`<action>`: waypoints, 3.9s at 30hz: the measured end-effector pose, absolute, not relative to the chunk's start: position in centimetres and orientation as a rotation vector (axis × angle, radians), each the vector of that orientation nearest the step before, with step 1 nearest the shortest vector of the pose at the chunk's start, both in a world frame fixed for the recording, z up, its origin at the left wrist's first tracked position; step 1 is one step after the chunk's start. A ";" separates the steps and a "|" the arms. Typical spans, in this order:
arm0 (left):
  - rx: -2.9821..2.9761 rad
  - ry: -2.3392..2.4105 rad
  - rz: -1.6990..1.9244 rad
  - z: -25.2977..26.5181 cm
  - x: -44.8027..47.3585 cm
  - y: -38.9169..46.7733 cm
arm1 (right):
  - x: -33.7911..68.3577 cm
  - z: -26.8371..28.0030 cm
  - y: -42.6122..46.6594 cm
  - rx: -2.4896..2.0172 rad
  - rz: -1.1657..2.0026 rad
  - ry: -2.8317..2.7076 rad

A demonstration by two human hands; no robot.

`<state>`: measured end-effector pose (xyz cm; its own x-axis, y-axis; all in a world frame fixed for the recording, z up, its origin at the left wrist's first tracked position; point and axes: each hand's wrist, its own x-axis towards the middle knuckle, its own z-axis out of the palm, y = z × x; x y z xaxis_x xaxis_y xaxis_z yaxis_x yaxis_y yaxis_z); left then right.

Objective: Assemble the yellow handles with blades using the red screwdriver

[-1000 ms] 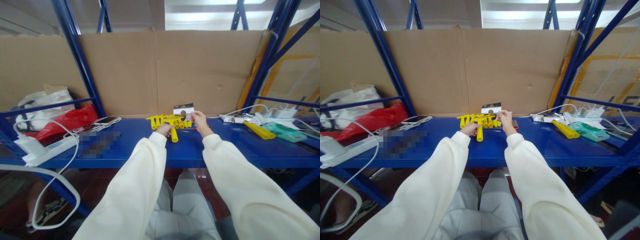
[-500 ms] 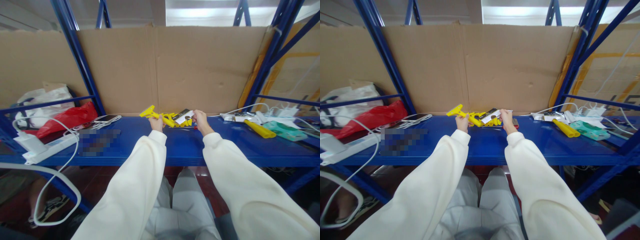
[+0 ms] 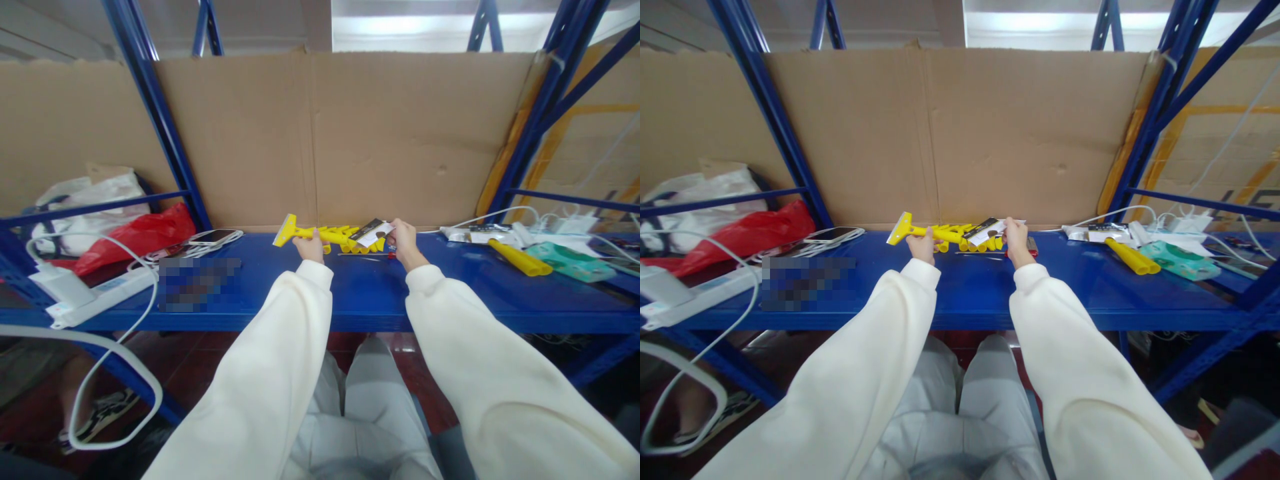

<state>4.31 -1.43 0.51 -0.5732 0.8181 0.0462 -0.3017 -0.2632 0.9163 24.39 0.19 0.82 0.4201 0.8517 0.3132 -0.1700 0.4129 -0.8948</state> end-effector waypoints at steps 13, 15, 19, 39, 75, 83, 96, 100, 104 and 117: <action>0.642 1.218 1.932 0.5 4.3 -1.4 | 23.3 0.7 -1.0 -0.828 0.987 -1.254; 0.658 1.206 1.902 0.4 4.3 -1.3 | 23.1 0.6 -1.2 -0.837 0.994 -1.291; 0.741 1.163 1.783 0.3 4.4 -1.2 | 23.1 0.3 -1.2 -0.889 0.990 -1.349; 0.783 0.972 1.534 0.6 5.0 -1.3 | 22.8 0.3 -1.1 -0.833 1.091 -1.257; 1.015 1.034 1.366 -0.3 4.6 -0.8 | 22.5 0.0 -0.7 -0.905 1.151 -1.252; 0.954 1.083 1.375 0.1 4.9 -0.9 | 22.8 -0.3 -0.5 -0.894 1.115 -1.259; 0.909 1.050 1.579 0.6 5.2 -1.7 | 23.0 -0.3 0.0 -0.920 1.120 -1.243; 1.076 1.028 1.497 0.7 5.3 -1.8 | 23.1 -0.1 -0.1 -0.953 1.092 -1.224; 1.123 1.024 1.503 0.3 5.4 -1.3 | 22.9 -0.2 -0.4 -0.946 1.063 -1.213; 1.205 0.971 1.424 -0.4 5.2 -0.3 | 22.8 -0.3 -0.1 -0.912 1.000 -1.172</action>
